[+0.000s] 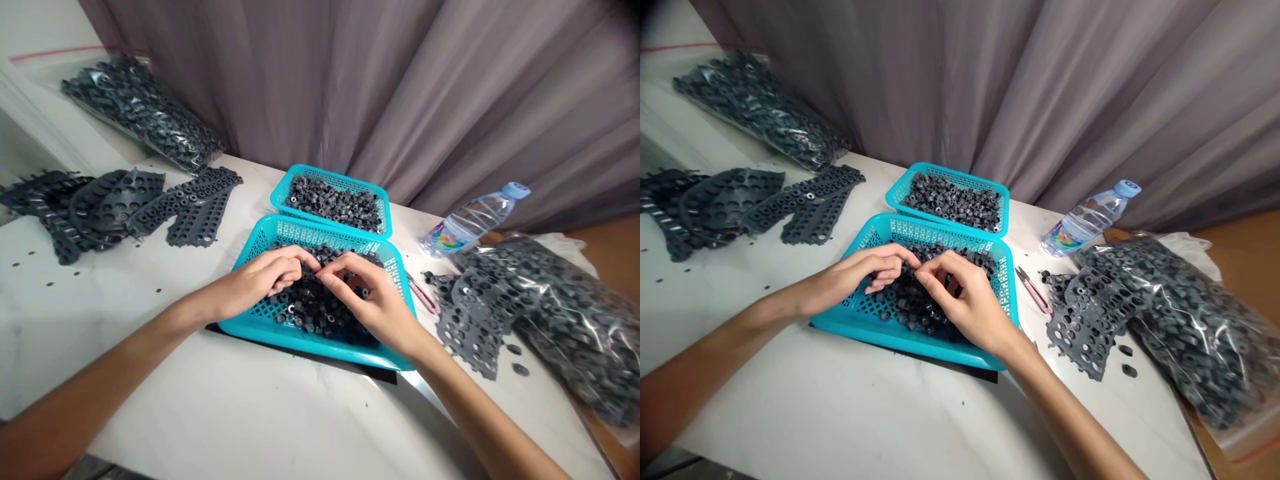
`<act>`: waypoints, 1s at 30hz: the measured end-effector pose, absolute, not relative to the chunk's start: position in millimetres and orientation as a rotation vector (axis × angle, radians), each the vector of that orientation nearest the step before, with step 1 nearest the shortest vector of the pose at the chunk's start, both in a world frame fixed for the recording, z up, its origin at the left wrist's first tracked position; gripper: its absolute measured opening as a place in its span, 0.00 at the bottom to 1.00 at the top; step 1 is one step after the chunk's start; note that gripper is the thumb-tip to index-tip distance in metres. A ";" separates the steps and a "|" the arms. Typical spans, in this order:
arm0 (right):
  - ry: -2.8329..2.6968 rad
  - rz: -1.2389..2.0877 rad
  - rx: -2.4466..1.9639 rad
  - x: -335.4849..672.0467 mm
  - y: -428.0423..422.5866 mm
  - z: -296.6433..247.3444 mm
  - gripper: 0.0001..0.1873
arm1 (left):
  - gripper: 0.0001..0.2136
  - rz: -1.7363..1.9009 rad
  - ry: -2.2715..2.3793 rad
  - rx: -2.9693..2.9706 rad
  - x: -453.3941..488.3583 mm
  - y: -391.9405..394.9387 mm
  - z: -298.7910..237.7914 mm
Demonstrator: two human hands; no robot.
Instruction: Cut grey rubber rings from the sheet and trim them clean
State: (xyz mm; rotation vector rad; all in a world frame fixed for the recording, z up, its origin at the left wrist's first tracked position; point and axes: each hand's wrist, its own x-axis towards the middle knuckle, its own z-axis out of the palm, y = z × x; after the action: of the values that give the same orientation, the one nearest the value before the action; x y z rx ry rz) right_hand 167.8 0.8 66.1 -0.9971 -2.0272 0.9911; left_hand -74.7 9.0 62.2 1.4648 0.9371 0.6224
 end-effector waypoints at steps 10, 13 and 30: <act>-2.085 0.979 -0.844 167.0 -0.9 68.2 0.15 | 0.15 0.507 0.843 1.493 -71.3 -1.1 75.4; -2.125 0.979 -0.798 167.4 -0.8 66.5 0.18 | 0.15 0.455 0.823 1.456 -71.4 -2.8 77.0; -2.090 0.990 -0.778 166.5 -2.6 67.5 0.05 | 0.18 0.397 0.820 1.419 -69.0 -4.7 78.9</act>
State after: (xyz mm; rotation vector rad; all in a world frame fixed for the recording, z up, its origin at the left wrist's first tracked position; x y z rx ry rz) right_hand 166.5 -2.6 67.5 -0.7777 -2.0897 0.9903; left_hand -69.0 -4.7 78.9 1.4189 0.8197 0.3966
